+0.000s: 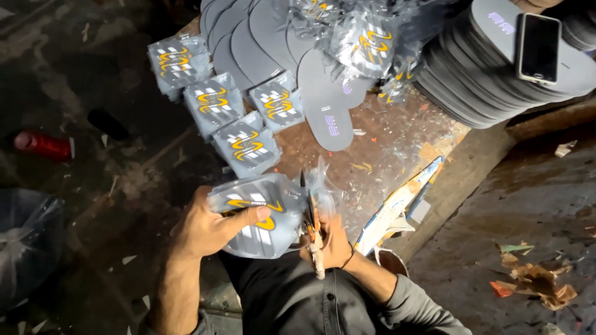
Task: Sorting through and trimming plastic-packaged labels for footwear components.
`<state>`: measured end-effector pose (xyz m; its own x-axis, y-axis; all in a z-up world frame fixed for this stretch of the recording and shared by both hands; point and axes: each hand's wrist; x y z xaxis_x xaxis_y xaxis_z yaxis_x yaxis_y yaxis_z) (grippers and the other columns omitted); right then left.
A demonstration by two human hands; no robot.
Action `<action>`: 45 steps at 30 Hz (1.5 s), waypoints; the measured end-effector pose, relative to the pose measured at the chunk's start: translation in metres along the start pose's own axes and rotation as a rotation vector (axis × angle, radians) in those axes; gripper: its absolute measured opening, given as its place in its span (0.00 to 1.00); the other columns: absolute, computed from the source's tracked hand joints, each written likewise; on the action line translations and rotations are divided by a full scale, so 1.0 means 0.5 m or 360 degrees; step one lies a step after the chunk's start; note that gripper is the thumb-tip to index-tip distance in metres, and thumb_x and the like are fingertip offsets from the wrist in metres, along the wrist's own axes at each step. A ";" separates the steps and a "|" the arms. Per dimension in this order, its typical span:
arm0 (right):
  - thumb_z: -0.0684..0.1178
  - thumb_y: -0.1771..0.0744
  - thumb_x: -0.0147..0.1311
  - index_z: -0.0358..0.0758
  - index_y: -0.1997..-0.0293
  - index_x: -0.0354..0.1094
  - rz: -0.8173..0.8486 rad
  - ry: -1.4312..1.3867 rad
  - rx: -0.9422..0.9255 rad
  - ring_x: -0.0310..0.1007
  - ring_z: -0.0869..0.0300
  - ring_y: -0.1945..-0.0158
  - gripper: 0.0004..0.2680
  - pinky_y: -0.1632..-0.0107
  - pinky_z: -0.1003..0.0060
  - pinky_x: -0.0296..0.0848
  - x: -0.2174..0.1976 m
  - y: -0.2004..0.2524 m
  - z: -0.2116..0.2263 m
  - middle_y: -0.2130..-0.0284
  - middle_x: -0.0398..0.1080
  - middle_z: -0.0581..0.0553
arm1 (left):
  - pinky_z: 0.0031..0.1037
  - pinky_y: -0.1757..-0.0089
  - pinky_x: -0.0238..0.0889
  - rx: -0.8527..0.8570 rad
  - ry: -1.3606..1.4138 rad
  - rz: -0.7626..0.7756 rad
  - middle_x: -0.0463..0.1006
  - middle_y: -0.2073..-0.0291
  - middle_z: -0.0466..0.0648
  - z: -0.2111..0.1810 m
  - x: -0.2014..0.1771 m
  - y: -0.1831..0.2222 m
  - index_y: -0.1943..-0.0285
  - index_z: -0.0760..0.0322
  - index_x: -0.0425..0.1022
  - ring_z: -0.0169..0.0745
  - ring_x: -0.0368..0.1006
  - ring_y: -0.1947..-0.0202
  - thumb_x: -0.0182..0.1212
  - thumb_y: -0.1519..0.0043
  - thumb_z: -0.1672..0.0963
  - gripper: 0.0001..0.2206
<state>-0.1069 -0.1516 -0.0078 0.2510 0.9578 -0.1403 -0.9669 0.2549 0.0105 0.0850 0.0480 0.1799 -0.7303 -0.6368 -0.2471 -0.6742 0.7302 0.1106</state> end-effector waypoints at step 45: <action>0.46 0.45 0.65 0.45 0.70 0.62 0.0048 0.0556 -0.0652 0.65 0.58 0.78 0.11 0.71 0.64 0.63 -0.009 -0.025 0.044 0.81 0.63 0.49 | 0.43 0.67 0.68 0.0064 -0.0779 0.0160 0.79 0.78 0.59 -0.005 -0.013 -0.009 0.62 0.63 0.83 0.59 0.79 0.73 0.69 0.47 0.52 0.11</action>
<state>-0.0948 -0.1560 0.0147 0.2601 0.8449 -0.4674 -0.9296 0.0881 -0.3579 0.0927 0.0484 0.1833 -0.6477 -0.3794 -0.6607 -0.5913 0.7971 0.1220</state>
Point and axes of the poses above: each hand's wrist, its own y-axis away from the middle knuckle, its own x-axis out of the palm, z = x × y
